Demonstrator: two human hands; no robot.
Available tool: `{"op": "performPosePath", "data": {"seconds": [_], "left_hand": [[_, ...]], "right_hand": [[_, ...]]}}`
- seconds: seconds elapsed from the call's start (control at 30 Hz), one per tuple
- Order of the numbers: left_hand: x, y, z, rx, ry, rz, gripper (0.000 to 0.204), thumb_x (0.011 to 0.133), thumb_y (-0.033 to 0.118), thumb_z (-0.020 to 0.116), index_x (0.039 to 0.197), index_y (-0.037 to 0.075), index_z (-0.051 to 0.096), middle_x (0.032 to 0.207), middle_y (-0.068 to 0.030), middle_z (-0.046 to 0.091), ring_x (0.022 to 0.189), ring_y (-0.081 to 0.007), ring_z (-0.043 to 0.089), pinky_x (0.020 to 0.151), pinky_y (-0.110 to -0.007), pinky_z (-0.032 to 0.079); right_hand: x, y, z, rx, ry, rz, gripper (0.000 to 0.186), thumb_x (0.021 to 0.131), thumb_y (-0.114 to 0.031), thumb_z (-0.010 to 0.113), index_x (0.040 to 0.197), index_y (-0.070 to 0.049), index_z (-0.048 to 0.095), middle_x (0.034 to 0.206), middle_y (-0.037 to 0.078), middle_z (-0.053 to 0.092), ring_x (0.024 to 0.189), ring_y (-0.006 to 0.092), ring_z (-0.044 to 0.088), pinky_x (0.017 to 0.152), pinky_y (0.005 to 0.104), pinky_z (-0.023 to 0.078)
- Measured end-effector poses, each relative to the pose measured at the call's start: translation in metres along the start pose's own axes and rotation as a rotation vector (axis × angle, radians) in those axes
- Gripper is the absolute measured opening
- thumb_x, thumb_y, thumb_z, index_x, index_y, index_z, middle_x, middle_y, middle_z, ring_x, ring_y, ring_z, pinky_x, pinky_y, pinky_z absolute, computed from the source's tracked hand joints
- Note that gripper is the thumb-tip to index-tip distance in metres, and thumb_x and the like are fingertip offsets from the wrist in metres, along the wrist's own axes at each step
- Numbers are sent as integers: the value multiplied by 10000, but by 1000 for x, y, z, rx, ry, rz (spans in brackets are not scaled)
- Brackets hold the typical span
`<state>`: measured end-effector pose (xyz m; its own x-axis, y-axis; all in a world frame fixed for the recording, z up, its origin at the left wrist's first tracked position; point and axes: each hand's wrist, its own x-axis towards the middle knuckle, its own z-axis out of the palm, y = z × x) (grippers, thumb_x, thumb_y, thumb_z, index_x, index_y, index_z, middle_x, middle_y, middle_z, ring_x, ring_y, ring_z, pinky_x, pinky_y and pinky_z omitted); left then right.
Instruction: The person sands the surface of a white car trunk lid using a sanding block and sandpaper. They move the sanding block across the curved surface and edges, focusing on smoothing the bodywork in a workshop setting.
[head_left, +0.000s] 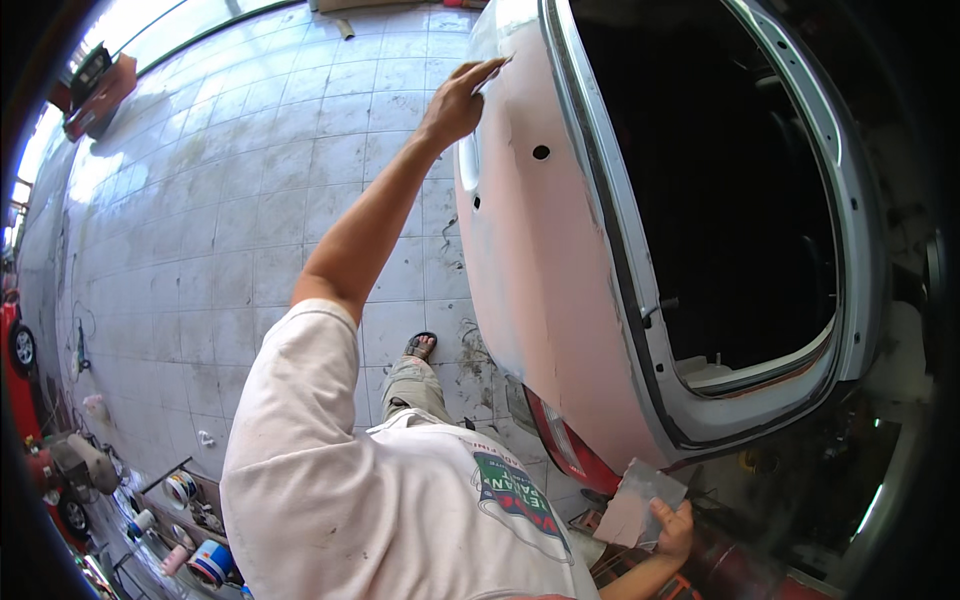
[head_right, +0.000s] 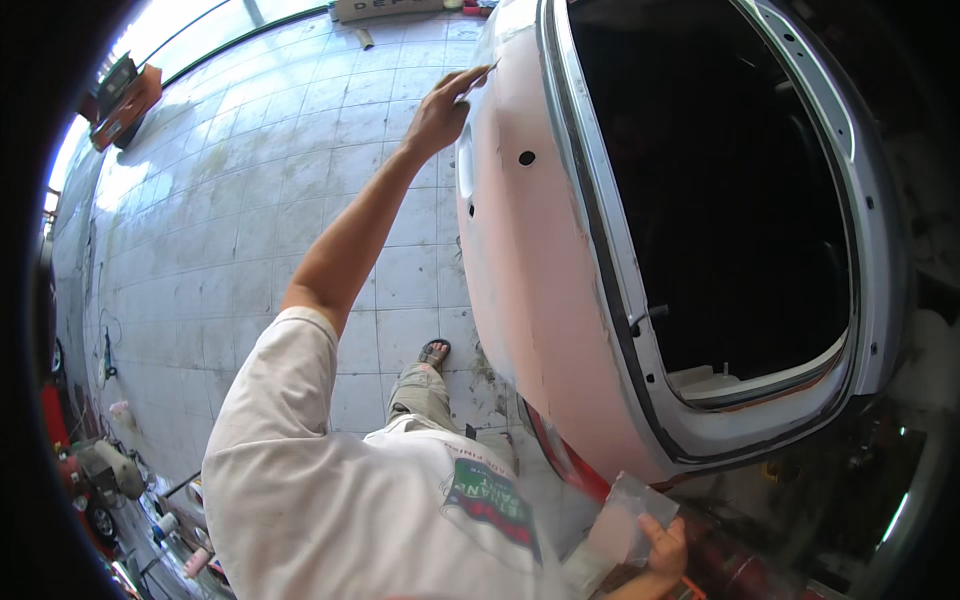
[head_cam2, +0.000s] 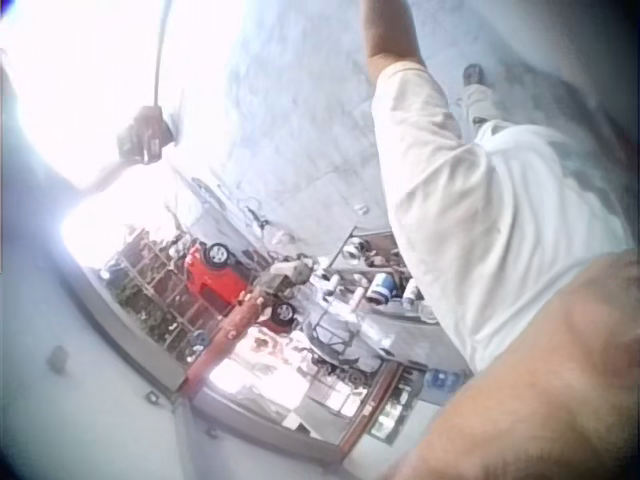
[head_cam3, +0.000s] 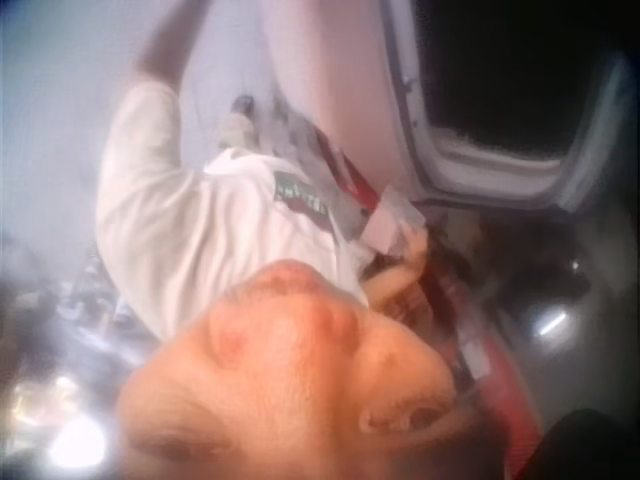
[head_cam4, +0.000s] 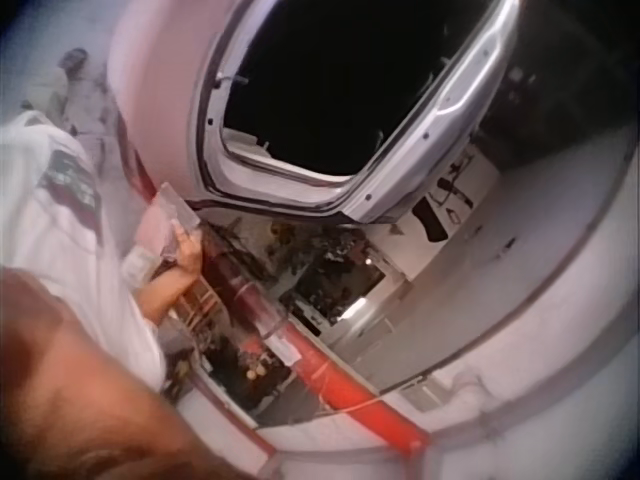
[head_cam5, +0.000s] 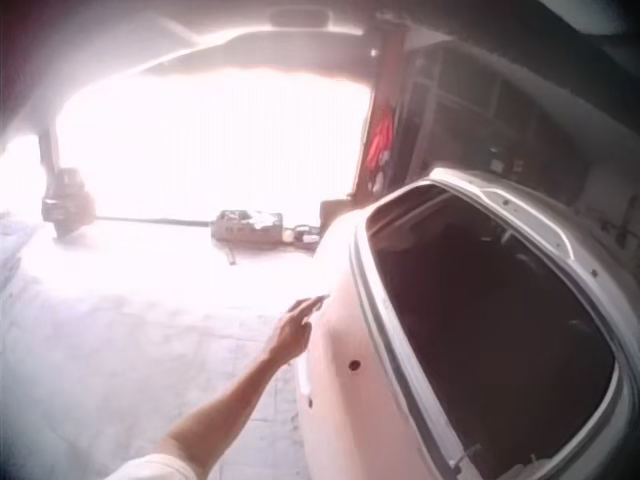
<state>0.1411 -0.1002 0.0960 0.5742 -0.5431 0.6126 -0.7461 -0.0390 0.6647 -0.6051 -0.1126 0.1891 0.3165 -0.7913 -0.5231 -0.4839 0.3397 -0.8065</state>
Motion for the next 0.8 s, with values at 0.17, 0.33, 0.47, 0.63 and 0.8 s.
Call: {"op": "performPosePath", "data": {"seconds": [0.17, 0.33, 0.47, 0.63, 0.8], "left_hand": [[-20, -48, 86, 109, 121, 58, 735, 886, -114, 539, 1541, 214, 592, 1352, -158, 668, 1259, -378, 637, 1086, -478, 537], [-125, -100, 67, 14, -179, -208, 722, 884, -167, 488, 1503, 172, 643, 1414, -147, 651, 1327, -346, 630, 1078, -451, 559], [-14, -123, 33, -58, -54, -143, 683, 903, -100, 543, 1476, 248, 676, 1423, -149, 661, 1334, -357, 623, 1124, -445, 535], [133, -128, 57, 161, -239, -61, 594, 953, 31, 564, 1441, 341, 700, 1391, -109, 717, 1280, -328, 663, 1112, -417, 526], [204, -162, 80, 176, -489, 9, 396, 1068, 217, 637, 1454, 286, 692, 1446, -74, 700, 1304, -273, 665, 1114, -407, 537]], "right_hand": [[-33, 76, -2, -12, 129, 414, 390, 907, -73, 764, 1264, 53, 671, 1101, 121, 755, 957, 224, 736, 870, 373, 589], [-58, 141, 55, -40, 122, 884, 429, 857, -116, 828, 1230, 64, 716, 1117, 126, 750, 1021, 261, 732, 927, 429, 584], [-53, 163, 60, -255, -20, 878, 432, 853, -111, 829, 1234, 60, 717, 1120, 129, 750, 1029, 266, 731, 932, 428, 582], [-56, 183, 55, -417, -99, 821, 436, 849, -105, 830, 1239, 54, 719, 1124, 133, 751, 1040, 272, 730, 938, 427, 580], [-42, 203, 39, -590, -194, 743, 440, 844, -99, 831, 1243, 49, 720, 1128, 137, 751, 1051, 278, 729, 944, 427, 578]]}}
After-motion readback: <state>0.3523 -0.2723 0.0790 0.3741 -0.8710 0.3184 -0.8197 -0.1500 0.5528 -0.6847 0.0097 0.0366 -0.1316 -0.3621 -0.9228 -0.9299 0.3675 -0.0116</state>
